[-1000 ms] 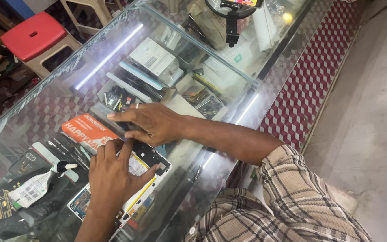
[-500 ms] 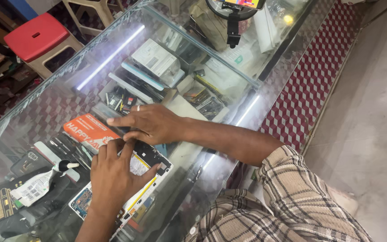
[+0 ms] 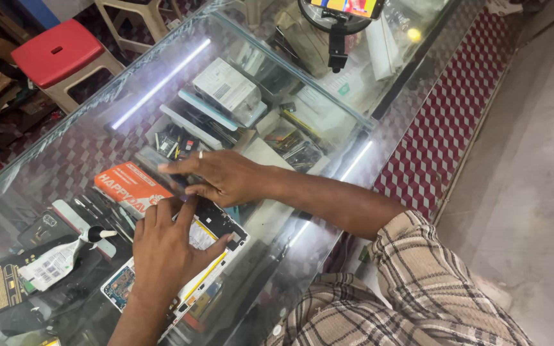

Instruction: The person uses a prying tool to separate the back cover from a smartphone chassis on a glass counter. They repeatedly pry along the edges and corners, then lift and reposition the phone to continue prying. The phone remains open with the battery exposed by the end.

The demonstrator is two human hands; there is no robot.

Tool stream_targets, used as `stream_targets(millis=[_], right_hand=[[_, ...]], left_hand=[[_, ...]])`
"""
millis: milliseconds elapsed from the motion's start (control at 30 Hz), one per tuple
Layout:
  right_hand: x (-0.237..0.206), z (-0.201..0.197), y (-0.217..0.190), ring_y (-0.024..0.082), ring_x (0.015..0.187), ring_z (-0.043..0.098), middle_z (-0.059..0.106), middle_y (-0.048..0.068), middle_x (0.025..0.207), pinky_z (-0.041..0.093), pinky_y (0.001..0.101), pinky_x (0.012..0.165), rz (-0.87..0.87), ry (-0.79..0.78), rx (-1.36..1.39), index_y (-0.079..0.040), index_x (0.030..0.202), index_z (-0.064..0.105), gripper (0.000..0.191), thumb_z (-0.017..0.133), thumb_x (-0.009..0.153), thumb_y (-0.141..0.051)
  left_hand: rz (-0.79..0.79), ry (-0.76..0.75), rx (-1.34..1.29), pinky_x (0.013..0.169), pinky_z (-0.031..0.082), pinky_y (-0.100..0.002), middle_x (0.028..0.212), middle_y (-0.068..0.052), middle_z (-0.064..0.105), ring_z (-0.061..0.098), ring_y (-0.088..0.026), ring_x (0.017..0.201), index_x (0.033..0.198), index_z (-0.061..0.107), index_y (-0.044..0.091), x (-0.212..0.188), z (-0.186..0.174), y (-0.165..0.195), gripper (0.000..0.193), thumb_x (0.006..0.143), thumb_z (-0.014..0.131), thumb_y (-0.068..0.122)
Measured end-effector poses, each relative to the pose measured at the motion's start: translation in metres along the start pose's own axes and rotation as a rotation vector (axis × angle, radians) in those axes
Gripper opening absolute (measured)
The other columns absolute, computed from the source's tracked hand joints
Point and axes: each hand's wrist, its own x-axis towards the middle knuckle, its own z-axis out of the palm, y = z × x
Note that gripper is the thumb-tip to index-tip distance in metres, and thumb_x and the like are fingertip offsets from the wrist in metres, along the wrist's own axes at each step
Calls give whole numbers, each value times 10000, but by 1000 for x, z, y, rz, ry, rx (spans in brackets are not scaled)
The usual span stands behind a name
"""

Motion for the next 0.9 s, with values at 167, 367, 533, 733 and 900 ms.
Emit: stream_targets(millis=[167, 367, 533, 733, 900], right_hand=[[2, 1, 1, 294, 814, 646, 649, 45, 912, 519, 441, 710, 74, 12, -180, -251, 1499, 425, 662, 776, 955, -390], [1, 4, 2, 283, 927, 670, 661, 54, 1036, 549, 408, 782, 58, 28, -149, -251, 1524, 381, 617, 711, 1013, -351], [1, 4, 1, 273, 876, 660, 660, 68, 1023, 547, 404, 757, 54, 18, -103, -237, 1519, 384, 653, 740, 991, -381], [4, 2, -4, 289, 854, 659, 672, 68, 990, 542, 421, 745, 67, 17, -141, -236, 1511, 407, 703, 790, 938, -374], [6, 0, -5, 233, 967, 727, 727, 16, 1083, 587, 368, 825, 40, -96, 60, -257, 1530, 389, 568, 697, 1052, -266]], left_hand=[[-27, -29, -8, 756, 481, -463, 1014, -134, 597, 600, -322, 936, 1219, 672, 44, -1, -2, -1, 868, 593, 842, 620], [-2, 5, -30, 757, 481, -467, 1006, -140, 589, 596, -322, 929, 1244, 666, 38, -2, -3, -3, 884, 594, 837, 612], [-14, -12, -12, 743, 484, -462, 981, -141, 581, 589, -324, 908, 1283, 654, 27, -4, -4, -2, 923, 608, 835, 630], [-11, -7, -10, 731, 479, -460, 1002, -140, 591, 593, -321, 916, 1242, 677, 38, -4, -5, -2, 879, 612, 828, 632], [-9, 3, -5, 742, 480, -468, 1027, -147, 595, 590, -335, 939, 1186, 700, 74, -5, -4, -4, 830, 599, 830, 646]])
